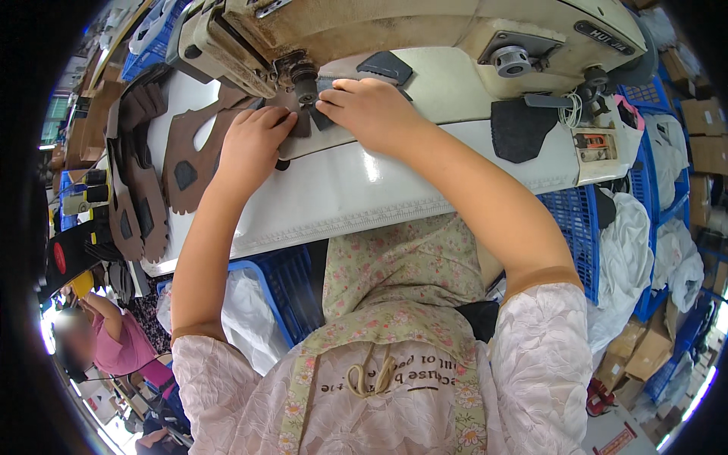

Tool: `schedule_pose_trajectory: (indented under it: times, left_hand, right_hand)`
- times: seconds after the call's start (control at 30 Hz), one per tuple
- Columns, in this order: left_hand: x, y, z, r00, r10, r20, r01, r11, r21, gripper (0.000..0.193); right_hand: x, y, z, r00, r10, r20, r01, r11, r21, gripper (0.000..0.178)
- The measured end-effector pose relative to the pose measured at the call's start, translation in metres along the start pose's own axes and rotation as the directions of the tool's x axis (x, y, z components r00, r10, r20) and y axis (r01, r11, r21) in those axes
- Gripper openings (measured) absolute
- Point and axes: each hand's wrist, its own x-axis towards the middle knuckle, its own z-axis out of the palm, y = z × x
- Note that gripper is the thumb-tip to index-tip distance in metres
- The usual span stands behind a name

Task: Using an industrial sewing machine to stitch together panels of a shoe upper.

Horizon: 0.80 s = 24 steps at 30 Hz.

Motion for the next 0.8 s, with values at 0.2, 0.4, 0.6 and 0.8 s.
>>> schedule_pose_trajectory:
  times: [0.2,0.4,0.6,0.8]
  left_hand:
    - [0.001,0.005,0.004,1.000,0.001,-0.022,0.000,0.998,0.060,0.054]
    - [-0.001,-0.006,0.008,0.978,0.011,-0.206,-0.055,0.977,-0.208,0.041]
    - [0.010,-0.017,-0.009,0.987,-0.157,-0.029,0.111,0.806,-0.581,0.031]
    - [0.015,-0.019,-0.001,0.982,-0.186,0.018,0.164,0.816,-0.554,0.021]
  right_hand:
    - [0.001,0.000,-0.012,0.997,-0.021,0.079,0.017,0.999,0.046,0.041]
    - [-0.010,-0.003,-0.012,0.991,-0.037,0.127,0.027,0.997,0.079,0.030]
    - [-0.011,-0.007,-0.012,0.996,-0.055,0.064,0.053,0.998,0.033,0.030]
    - [-0.012,-0.007,-0.007,0.999,-0.039,0.017,0.040,0.999,-0.018,0.032]
